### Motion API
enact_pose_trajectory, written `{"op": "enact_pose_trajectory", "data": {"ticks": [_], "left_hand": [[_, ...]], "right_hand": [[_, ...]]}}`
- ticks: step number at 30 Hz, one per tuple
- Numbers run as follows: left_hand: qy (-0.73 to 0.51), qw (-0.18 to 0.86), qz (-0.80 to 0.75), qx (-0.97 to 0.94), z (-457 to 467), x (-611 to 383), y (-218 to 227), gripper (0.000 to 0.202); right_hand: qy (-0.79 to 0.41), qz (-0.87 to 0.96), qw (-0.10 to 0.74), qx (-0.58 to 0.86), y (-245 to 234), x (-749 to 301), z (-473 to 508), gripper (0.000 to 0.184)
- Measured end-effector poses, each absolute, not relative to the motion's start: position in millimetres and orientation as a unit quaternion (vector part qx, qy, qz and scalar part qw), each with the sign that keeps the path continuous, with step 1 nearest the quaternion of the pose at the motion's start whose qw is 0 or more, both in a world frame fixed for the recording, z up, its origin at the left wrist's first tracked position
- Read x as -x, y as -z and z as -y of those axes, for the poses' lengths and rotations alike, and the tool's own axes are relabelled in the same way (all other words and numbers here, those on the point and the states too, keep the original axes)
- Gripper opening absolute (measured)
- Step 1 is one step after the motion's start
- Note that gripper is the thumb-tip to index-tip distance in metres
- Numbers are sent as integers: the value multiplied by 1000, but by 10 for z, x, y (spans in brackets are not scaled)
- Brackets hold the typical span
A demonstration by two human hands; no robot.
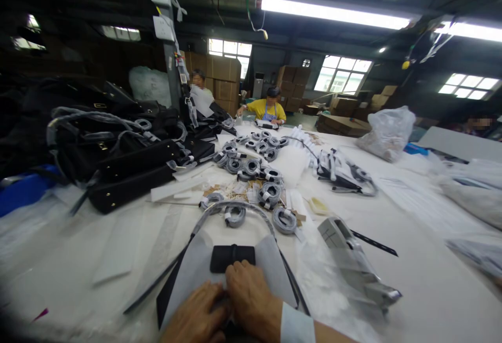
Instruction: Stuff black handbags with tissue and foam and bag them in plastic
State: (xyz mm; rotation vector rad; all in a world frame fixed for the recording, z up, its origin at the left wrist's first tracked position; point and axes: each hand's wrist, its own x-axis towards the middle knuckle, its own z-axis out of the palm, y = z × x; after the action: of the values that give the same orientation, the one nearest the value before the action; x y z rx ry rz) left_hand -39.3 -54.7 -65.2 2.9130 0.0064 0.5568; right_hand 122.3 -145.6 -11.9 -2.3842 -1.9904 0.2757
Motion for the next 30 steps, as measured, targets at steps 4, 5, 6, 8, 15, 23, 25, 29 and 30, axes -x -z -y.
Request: {"op": "enact_pose_trajectory", "data": {"ticks": [4,5,6,8,15,23,25,29,30], "left_hand": [[-258,38,9,-965,555,396,695,60],[-271,31,13,-962,546,400,696,59],[-285,28,18,-958,531,407,698,58],[-315,25,31,-948,493,426,699,55],[-289,-27,70,-954,414,505,513,45],[-324,-136,48,-935,618,443,441,36],[-318,-109,24,-942,638,417,459,33],[-304,-79,4,-949,601,364,504,40],[-305,-87,1,-948,588,356,529,43]], "right_hand": [[-203,600,134,762,-253,-1411,1643,15],[-195,611,150,753,-321,-1459,1722,23],[-175,631,153,740,-360,-1503,1808,36],[-127,677,132,713,-334,-1575,1979,64],[-67,726,80,680,231,-1669,2242,103],[23,739,98,666,317,-1661,2260,88],[25,741,103,663,286,-1685,2245,80],[45,744,108,658,292,-1705,2208,68],[57,744,112,656,310,-1705,2202,66]]}}
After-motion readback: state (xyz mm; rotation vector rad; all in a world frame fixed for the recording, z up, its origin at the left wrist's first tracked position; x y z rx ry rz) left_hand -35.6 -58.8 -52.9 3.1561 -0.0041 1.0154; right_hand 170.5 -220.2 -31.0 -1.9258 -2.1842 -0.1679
